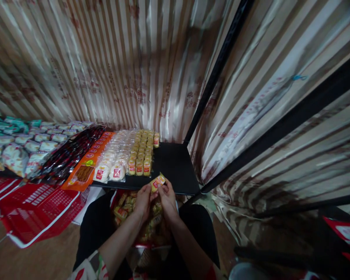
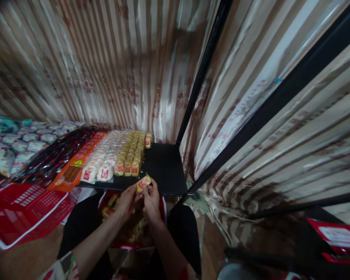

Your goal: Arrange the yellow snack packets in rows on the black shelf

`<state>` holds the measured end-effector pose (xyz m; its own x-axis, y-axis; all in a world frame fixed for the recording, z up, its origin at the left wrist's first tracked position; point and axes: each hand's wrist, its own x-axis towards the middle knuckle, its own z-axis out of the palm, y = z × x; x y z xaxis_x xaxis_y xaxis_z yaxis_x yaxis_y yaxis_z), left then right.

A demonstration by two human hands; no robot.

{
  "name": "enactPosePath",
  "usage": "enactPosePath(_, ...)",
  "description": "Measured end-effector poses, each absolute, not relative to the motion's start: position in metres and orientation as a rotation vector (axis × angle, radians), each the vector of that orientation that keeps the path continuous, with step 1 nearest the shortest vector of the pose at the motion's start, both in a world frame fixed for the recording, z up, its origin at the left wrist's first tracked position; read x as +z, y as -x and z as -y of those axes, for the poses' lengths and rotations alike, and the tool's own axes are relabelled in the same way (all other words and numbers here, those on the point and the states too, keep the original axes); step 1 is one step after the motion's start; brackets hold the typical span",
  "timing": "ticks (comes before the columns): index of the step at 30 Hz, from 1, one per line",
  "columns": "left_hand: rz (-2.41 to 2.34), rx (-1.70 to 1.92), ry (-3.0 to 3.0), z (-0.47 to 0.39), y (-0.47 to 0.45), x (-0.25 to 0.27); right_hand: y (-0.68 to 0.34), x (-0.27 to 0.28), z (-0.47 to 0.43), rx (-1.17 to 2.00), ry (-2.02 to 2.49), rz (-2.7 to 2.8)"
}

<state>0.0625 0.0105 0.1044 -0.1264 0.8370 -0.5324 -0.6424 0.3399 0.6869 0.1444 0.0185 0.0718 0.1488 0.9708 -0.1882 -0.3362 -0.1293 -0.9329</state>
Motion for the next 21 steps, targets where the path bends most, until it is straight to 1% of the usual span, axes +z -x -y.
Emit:
enactPosePath(5, -1.387, 1.188, -0.346, -0.037, -0.081, 0.105, -0.165, 0.071, -0.057, 1.132, 1.26, 0.903)
enactPosePath(9, -1.575, 1.239, -0.478, -0.051, -0.097, 0.098, -0.179, 0.068, -0.094, 0.998, 1.339, 1.065)
enactPosePath(15, -1.418, 1.263, -0.631, -0.088, -0.118, 0.087, -0.187, 0.069, -0.148, 0.739, 1.588, 1.281)
enactPosePath(21, -1.308, 1.277, -0.664, -0.135, -0.124, 0.086, -0.182, 0.074, -0.196, 0.626, 1.653, 1.423)
